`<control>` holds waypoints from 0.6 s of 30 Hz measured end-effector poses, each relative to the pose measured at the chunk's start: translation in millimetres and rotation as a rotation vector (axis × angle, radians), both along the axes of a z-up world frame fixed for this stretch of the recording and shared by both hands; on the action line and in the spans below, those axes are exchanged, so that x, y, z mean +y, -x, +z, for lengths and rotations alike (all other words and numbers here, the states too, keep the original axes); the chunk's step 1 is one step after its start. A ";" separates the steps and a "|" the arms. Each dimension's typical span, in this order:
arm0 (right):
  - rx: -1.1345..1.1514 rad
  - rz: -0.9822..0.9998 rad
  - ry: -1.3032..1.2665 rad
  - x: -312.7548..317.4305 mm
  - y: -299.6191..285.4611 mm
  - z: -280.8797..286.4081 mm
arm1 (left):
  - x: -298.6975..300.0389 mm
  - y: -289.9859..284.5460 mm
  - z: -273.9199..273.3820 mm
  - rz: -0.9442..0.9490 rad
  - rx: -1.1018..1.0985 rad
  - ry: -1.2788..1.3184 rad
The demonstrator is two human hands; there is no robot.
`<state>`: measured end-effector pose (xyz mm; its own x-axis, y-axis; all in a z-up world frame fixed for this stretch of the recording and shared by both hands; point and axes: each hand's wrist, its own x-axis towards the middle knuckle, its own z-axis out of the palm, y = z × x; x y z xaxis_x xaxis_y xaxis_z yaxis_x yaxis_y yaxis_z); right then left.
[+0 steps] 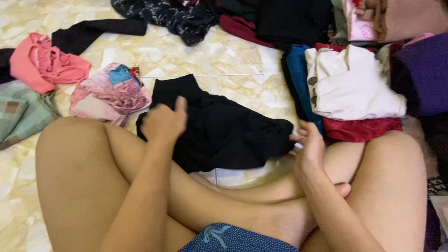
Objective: The person folds a white top, a black t-shirt, and a pair of black shorts by hand while sitting on the floor.
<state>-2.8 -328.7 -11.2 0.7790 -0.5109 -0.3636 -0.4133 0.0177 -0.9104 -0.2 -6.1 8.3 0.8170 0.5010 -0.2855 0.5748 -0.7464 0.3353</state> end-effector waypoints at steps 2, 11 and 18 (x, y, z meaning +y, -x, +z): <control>0.054 -0.011 -0.227 13.8 0.0 17.4 | 16.4 -15.0 -9.7 0.169 -0.209 -0.165; 0.510 0.911 -0.108 37.0 26.9 69.7 | 13.6 -43.8 -17.5 -0.401 -0.181 0.114; 0.114 0.733 0.719 20.8 -80.1 27.9 | 69.4 -98.7 17.1 -0.031 -0.563 -0.063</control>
